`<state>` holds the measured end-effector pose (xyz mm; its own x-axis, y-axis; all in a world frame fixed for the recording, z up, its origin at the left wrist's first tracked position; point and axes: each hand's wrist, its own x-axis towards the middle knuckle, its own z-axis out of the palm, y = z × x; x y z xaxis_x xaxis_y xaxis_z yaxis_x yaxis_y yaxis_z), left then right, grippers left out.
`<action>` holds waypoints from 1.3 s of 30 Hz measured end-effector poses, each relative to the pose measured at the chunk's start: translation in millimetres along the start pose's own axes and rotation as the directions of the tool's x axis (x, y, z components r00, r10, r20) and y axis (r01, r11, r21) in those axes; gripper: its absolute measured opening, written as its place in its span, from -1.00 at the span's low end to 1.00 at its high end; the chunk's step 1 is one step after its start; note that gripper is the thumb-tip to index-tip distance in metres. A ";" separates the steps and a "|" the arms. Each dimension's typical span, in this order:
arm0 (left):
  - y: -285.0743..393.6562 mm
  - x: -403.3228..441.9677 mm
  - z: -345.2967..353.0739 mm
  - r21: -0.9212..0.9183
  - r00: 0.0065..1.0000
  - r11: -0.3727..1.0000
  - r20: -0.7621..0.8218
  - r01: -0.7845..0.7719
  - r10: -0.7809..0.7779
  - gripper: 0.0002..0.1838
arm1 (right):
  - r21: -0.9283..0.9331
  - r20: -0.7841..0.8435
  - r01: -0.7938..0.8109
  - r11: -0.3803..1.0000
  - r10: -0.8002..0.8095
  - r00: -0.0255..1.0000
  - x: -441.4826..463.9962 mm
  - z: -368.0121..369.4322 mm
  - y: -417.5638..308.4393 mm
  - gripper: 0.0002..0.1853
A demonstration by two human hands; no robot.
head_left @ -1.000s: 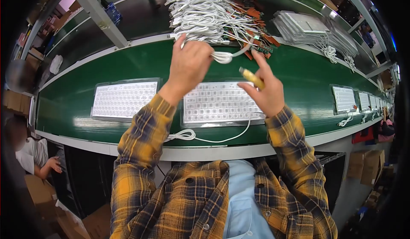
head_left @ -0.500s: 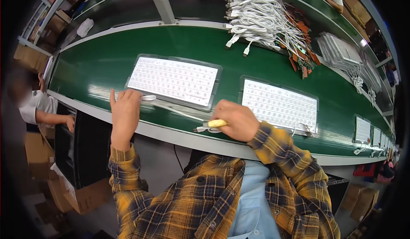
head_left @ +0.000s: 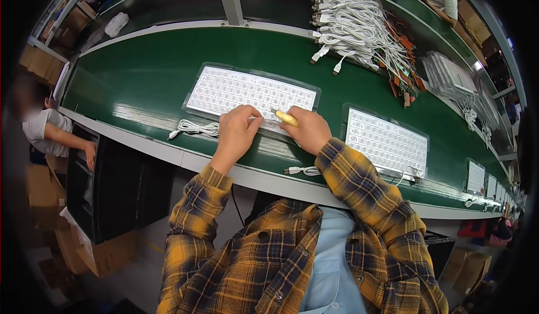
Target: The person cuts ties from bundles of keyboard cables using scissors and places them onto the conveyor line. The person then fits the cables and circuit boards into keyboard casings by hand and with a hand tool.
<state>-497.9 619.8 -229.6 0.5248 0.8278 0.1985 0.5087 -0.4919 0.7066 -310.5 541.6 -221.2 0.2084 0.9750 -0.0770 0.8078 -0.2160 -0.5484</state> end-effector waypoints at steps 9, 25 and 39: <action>9.1 12.3 16.3 0.260 0.997 0.963 0.046 -0.070 0.060 -0.89 | -0.102 0.044 0.045 0.994 -0.041 0.998 -2.4 -7.6 10.4 -0.74; 36.6 19.6 34.7 0.176 0.985 0.984 0.172 -0.029 -0.001 -0.86 | -0.333 0.235 0.074 0.940 0.007 0.972 -2.7 -52.1 21.1 -0.69; 58.4 -36.9 74.2 0.498 0.851 0.707 0.137 -0.502 0.507 -0.68 | -0.268 0.196 0.143 0.953 -0.091 0.976 -15.8 -61.7 61.5 -0.75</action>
<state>-437.0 540.5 -246.1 0.7980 0.4177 0.4344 0.4363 -0.8977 0.0616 -230.1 509.6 -202.3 0.0220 0.9819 -0.1883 0.9473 -0.0807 -0.3101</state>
